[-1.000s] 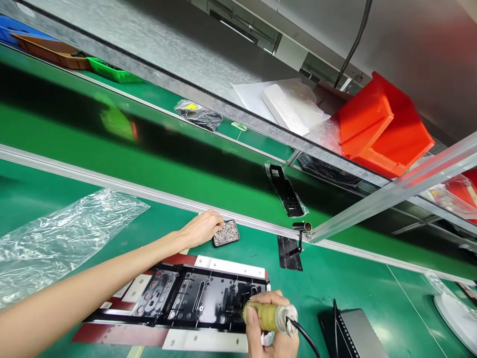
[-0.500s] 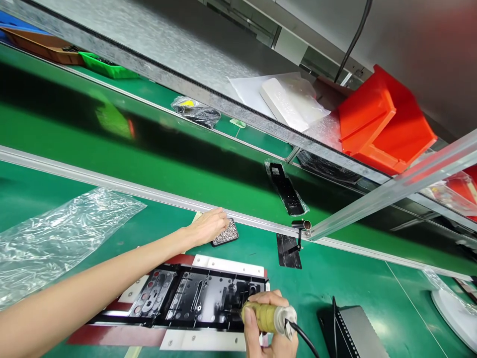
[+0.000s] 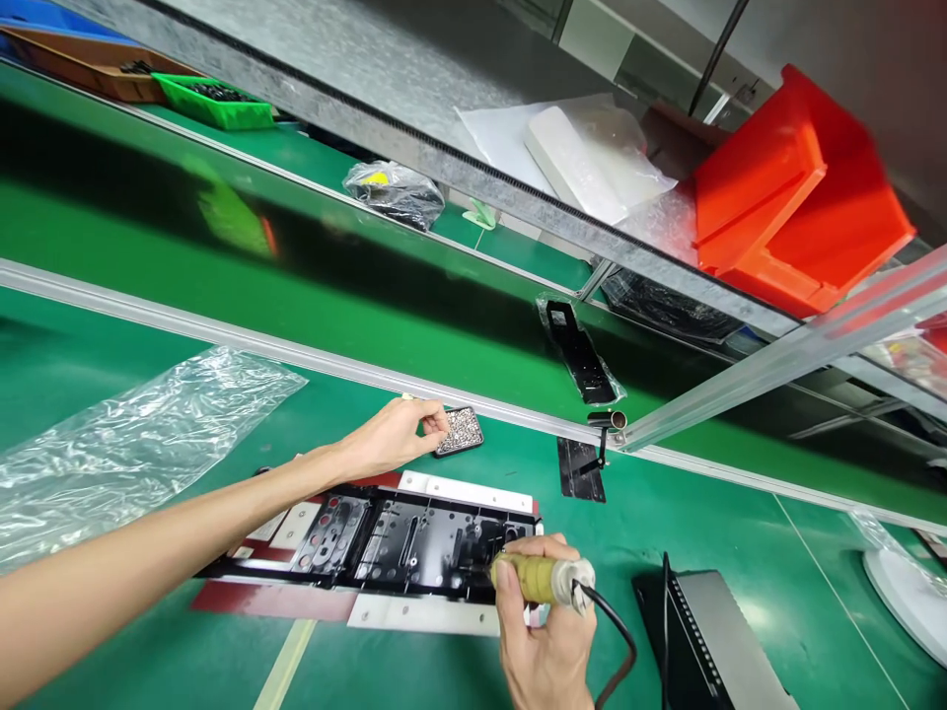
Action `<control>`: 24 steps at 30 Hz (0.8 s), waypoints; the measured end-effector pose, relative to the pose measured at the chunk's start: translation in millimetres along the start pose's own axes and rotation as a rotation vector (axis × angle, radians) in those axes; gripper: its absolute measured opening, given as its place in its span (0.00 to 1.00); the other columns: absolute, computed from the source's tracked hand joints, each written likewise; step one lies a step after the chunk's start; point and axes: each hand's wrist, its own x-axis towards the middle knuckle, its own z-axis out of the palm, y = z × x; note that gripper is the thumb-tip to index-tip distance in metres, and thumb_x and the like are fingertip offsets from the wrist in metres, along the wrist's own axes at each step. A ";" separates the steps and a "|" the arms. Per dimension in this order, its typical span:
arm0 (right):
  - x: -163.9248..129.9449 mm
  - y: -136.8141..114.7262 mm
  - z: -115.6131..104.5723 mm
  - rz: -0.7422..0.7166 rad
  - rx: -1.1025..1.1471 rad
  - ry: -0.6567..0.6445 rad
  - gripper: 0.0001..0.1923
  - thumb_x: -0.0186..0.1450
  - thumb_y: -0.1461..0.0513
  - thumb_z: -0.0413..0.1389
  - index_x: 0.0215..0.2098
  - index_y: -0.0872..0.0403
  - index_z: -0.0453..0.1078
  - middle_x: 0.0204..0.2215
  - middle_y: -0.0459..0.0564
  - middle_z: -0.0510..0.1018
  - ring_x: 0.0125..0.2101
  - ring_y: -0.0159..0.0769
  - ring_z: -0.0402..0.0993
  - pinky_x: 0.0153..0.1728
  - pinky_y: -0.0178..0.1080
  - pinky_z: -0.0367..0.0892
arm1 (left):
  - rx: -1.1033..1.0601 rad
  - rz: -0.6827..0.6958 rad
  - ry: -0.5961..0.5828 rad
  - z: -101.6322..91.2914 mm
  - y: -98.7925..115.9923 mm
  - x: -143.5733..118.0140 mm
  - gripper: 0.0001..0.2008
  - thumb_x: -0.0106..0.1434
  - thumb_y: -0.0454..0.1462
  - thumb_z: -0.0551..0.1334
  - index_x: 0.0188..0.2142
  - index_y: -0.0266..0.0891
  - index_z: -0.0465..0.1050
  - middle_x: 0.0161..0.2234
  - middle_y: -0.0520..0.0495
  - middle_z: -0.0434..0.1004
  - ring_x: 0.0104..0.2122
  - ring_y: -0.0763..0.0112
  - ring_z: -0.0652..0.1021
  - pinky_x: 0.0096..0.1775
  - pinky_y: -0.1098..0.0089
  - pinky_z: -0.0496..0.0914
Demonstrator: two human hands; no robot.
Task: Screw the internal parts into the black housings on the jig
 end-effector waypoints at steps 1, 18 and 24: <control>1.1 1.0 -0.8 -0.011 -0.001 -0.014 0.06 0.77 0.56 0.61 0.45 0.50 0.71 0.35 0.48 0.83 0.35 0.39 0.82 0.39 0.41 0.75 | -0.016 -0.011 -0.004 -5.0 4.1 -12.0 0.13 0.72 0.41 0.59 0.42 0.40 0.83 0.36 0.50 0.86 0.32 0.67 0.79 0.37 0.69 0.71; 7.7 0.1 -2.8 -0.041 0.029 -0.026 0.04 0.76 0.60 0.61 0.43 0.51 0.71 0.33 0.48 0.81 0.31 0.35 0.80 0.32 0.37 0.76 | -0.040 0.389 -0.071 13.9 19.4 -80.6 0.12 0.81 0.35 0.59 0.43 0.41 0.82 0.40 0.46 0.83 0.41 0.64 0.76 0.42 0.67 0.70; 9.0 0.5 -2.0 -0.041 0.052 -0.021 0.04 0.76 0.61 0.61 0.44 0.51 0.70 0.34 0.48 0.81 0.32 0.35 0.81 0.33 0.37 0.77 | -0.015 0.446 -0.093 12.9 15.7 -78.0 0.14 0.81 0.34 0.57 0.42 0.40 0.82 0.39 0.45 0.82 0.41 0.64 0.76 0.40 0.66 0.69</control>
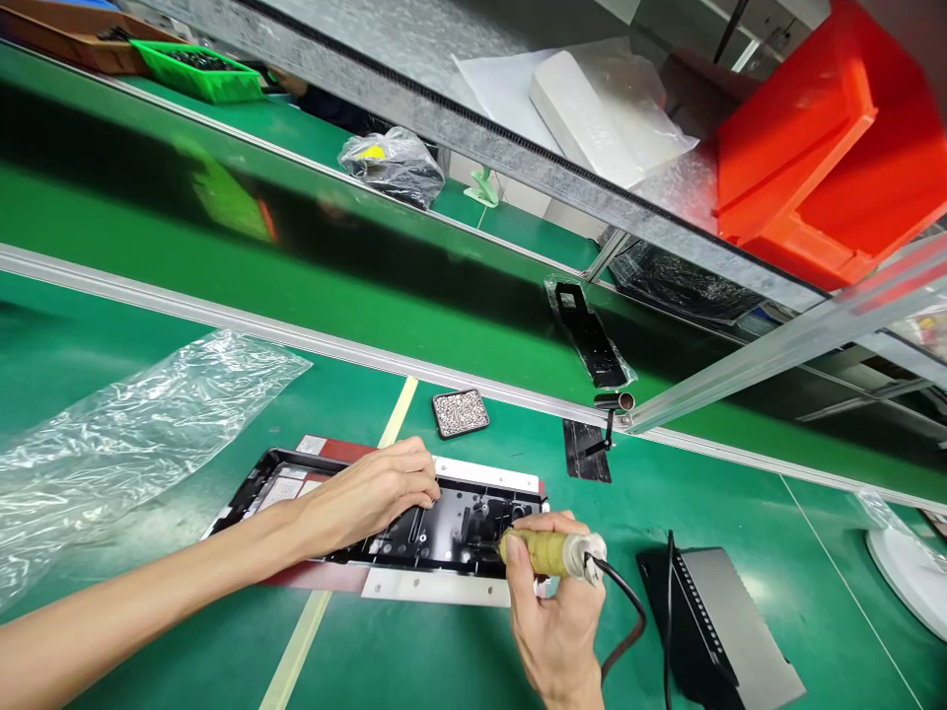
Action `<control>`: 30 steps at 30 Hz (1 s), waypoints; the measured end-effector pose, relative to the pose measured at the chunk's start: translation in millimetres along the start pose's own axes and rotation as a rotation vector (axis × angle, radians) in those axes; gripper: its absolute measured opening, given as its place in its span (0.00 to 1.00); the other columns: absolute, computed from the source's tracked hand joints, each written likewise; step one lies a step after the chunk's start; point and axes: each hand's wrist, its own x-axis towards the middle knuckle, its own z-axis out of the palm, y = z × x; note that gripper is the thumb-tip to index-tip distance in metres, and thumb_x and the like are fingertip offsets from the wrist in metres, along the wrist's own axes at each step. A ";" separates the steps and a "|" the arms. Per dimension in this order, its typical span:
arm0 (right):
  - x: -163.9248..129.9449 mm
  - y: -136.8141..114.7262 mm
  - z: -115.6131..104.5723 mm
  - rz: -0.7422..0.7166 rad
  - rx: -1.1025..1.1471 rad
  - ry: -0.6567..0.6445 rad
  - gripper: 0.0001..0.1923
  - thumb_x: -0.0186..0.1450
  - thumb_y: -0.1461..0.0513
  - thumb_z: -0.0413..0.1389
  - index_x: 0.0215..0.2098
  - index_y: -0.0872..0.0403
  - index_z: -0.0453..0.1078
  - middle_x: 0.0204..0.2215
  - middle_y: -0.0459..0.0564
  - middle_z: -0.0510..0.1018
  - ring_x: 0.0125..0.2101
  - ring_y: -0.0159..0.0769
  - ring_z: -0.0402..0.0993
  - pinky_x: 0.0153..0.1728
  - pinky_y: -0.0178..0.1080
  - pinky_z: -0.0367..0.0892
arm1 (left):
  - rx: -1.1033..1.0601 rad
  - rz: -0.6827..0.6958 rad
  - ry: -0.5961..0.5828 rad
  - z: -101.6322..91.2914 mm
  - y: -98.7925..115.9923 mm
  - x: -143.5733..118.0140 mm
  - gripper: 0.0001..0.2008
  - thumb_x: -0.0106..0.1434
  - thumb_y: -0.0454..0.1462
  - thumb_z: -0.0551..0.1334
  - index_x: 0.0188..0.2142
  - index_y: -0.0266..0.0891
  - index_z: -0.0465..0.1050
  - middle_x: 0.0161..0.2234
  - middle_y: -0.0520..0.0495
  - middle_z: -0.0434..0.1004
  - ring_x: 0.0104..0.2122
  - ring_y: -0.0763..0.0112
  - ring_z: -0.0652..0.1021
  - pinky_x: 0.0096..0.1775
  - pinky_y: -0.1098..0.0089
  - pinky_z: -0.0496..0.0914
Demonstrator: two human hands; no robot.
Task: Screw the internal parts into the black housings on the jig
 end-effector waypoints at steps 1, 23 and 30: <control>0.5 0.1 0.2 -0.002 0.005 0.002 0.04 0.75 0.61 0.61 0.44 0.51 0.70 0.34 0.48 0.81 0.31 0.35 0.80 0.33 0.37 0.77 | 0.007 0.008 -0.002 0.6 -0.4 0.2 0.14 0.81 0.34 0.57 0.42 0.40 0.82 0.39 0.45 0.82 0.41 0.64 0.76 0.40 0.66 0.69; 3.8 -2.0 -0.3 0.031 0.041 -0.026 0.05 0.76 0.59 0.61 0.43 0.52 0.72 0.32 0.47 0.81 0.31 0.33 0.80 0.31 0.35 0.76 | 0.128 0.081 0.058 4.1 2.7 -22.9 0.12 0.81 0.30 0.56 0.55 0.40 0.77 0.45 0.44 0.82 0.44 0.64 0.76 0.45 0.65 0.72; 5.3 -3.6 0.0 0.007 0.030 -0.014 0.04 0.76 0.60 0.61 0.42 0.51 0.72 0.33 0.46 0.80 0.32 0.33 0.79 0.35 0.35 0.77 | 0.173 0.085 0.036 5.4 3.2 -21.2 0.12 0.80 0.28 0.56 0.56 0.39 0.74 0.44 0.45 0.80 0.43 0.64 0.74 0.44 0.65 0.71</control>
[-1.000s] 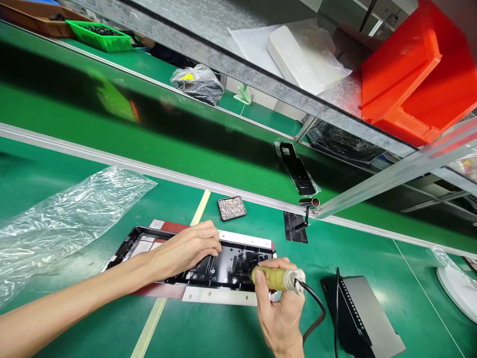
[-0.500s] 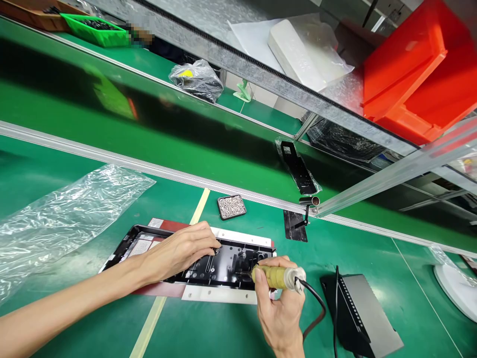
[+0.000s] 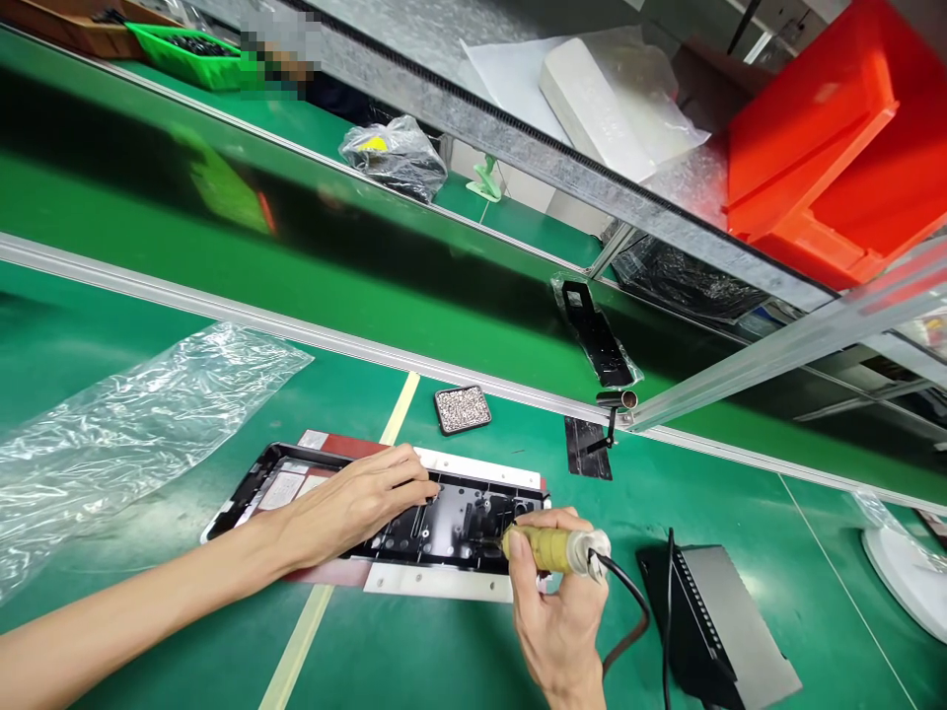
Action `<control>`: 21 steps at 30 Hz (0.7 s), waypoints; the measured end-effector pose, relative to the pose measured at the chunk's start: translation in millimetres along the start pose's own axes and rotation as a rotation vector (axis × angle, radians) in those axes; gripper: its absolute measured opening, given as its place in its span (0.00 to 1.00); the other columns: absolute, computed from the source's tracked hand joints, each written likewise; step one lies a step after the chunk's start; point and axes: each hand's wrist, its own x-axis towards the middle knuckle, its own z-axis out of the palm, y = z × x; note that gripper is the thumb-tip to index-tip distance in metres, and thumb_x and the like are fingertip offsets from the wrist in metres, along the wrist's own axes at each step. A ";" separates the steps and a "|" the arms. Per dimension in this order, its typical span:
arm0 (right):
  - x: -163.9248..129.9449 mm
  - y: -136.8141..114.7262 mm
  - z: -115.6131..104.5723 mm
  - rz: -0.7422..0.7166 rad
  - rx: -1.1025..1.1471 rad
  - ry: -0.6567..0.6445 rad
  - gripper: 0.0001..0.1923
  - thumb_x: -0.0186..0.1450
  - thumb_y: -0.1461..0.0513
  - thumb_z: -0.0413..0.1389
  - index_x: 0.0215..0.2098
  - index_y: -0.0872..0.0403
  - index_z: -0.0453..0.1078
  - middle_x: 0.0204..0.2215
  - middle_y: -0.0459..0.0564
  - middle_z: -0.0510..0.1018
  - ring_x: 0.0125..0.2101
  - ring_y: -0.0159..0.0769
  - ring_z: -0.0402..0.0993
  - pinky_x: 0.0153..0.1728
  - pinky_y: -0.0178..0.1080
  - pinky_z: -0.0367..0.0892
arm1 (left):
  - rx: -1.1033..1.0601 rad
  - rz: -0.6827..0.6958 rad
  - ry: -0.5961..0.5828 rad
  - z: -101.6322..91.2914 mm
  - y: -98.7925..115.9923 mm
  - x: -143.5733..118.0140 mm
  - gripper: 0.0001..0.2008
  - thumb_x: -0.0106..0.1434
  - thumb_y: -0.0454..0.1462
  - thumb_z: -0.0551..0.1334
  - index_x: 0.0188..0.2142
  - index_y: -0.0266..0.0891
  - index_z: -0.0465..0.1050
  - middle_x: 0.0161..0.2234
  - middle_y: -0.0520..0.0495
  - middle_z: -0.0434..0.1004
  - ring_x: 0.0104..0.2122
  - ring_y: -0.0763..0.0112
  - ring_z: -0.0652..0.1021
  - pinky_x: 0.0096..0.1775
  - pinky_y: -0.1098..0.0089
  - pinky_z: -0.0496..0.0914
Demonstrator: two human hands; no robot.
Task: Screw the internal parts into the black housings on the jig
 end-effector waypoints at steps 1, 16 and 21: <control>0.0 0.1 0.1 0.000 0.001 0.001 0.04 0.76 0.60 0.61 0.42 0.51 0.72 0.33 0.46 0.80 0.32 0.33 0.79 0.35 0.36 0.77 | 0.001 -0.001 0.006 -0.6 0.3 0.3 0.12 0.80 0.29 0.56 0.56 0.39 0.74 0.44 0.45 0.80 0.43 0.64 0.74 0.44 0.65 0.72; -2.0 -0.3 -0.1 -0.052 -0.036 0.029 0.03 0.76 0.63 0.60 0.45 0.51 0.69 0.35 0.47 0.79 0.33 0.34 0.79 0.36 0.37 0.76 | 0.094 -0.012 0.028 1.8 2.5 -10.2 0.19 0.78 0.25 0.55 0.60 0.41 0.75 0.47 0.43 0.81 0.46 0.62 0.78 0.50 0.62 0.75; 2.5 -2.7 -1.3 -0.070 -0.075 0.023 0.02 0.77 0.63 0.59 0.45 0.51 0.69 0.34 0.47 0.79 0.29 0.33 0.77 0.33 0.38 0.75 | 0.087 -0.037 0.107 -2.7 15.9 -17.3 0.17 0.78 0.26 0.58 0.60 0.40 0.75 0.49 0.43 0.81 0.48 0.62 0.77 0.48 0.62 0.74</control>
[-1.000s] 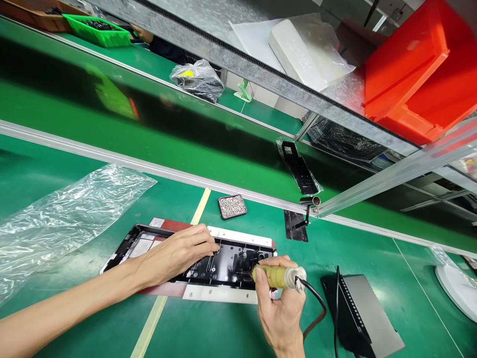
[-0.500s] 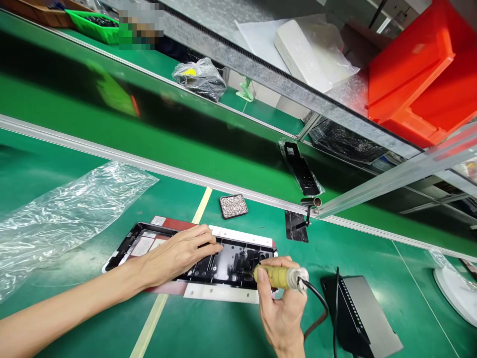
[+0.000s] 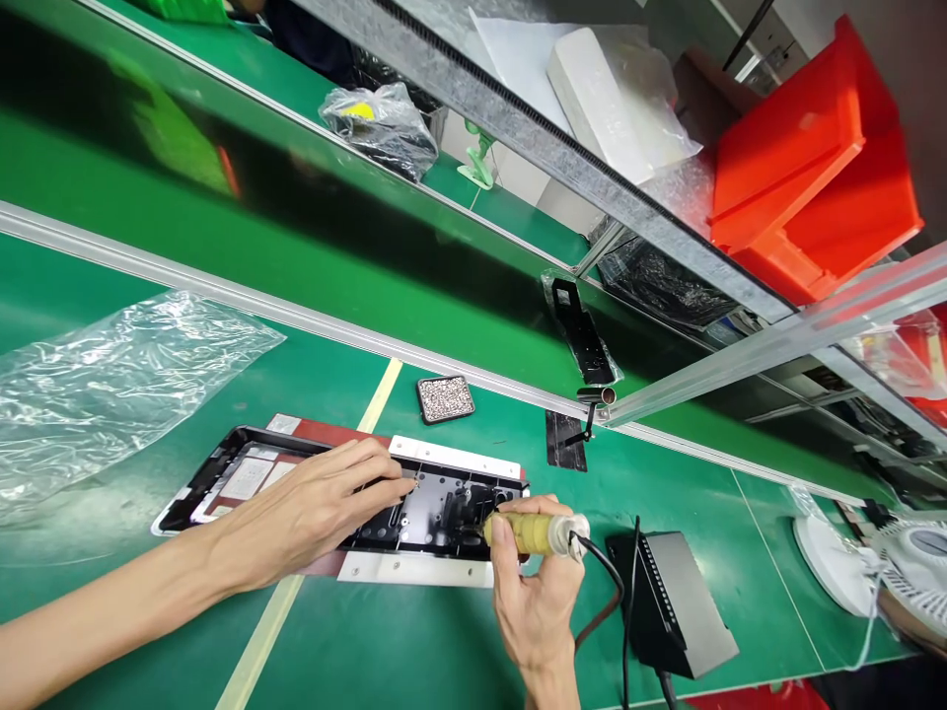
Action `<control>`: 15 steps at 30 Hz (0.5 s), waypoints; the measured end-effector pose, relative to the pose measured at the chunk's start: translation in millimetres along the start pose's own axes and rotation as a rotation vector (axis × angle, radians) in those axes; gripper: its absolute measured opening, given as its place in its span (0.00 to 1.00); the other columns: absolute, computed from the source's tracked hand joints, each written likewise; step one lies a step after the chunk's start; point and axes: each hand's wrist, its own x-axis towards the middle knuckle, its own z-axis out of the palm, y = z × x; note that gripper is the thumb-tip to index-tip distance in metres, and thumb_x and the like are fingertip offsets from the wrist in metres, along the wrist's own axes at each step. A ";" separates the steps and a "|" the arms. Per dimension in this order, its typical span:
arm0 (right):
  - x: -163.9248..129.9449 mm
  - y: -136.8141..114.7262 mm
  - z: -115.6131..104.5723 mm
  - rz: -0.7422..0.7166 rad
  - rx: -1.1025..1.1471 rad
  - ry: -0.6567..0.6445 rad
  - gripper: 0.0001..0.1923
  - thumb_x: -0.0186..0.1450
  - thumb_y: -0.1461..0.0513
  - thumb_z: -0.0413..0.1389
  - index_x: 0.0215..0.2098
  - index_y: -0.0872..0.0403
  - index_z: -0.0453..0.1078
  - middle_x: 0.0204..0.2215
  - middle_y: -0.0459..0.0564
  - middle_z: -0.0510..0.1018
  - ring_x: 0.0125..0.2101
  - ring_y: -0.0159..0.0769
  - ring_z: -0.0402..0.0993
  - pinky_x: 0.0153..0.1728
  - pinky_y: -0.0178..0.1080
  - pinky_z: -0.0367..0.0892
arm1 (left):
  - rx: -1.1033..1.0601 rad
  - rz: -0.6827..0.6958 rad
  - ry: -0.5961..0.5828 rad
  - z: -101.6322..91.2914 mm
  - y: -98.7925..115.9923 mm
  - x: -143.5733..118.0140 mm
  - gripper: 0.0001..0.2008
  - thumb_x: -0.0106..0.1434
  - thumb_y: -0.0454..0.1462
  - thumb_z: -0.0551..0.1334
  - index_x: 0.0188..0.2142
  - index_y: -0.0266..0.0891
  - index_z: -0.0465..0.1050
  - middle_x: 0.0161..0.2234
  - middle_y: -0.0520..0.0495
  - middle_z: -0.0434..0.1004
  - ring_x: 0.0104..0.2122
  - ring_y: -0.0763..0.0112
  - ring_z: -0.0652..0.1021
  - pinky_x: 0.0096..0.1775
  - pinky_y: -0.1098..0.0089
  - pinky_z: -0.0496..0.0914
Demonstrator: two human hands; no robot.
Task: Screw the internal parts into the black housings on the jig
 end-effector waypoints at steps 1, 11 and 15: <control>0.8 -0.5 -0.1 0.000 -0.006 -0.006 0.02 0.77 0.63 0.59 0.44 0.51 0.69 0.34 0.47 0.79 0.29 0.33 0.77 0.33 0.38 0.74 | -0.007 -0.003 0.018 -2.0 4.3 -1.3 0.17 0.77 0.26 0.58 0.59 0.40 0.75 0.49 0.43 0.81 0.48 0.62 0.77 0.48 0.62 0.74; -0.4 1.7 1.0 0.037 -0.033 -0.059 0.07 0.78 0.58 0.57 0.42 0.51 0.71 0.36 0.50 0.81 0.33 0.37 0.80 0.34 0.40 0.75 | -0.059 -0.020 0.172 17.6 39.9 -18.2 0.18 0.75 0.23 0.61 0.59 0.36 0.77 0.47 0.41 0.81 0.51 0.60 0.78 0.49 0.61 0.75; -1.3 2.4 0.9 0.050 -0.010 -0.072 0.13 0.81 0.56 0.49 0.44 0.51 0.72 0.38 0.51 0.81 0.32 0.36 0.79 0.33 0.39 0.74 | -0.088 -0.017 0.257 28.9 44.3 -19.3 0.18 0.72 0.21 0.64 0.58 0.34 0.77 0.47 0.41 0.82 0.50 0.60 0.79 0.50 0.60 0.76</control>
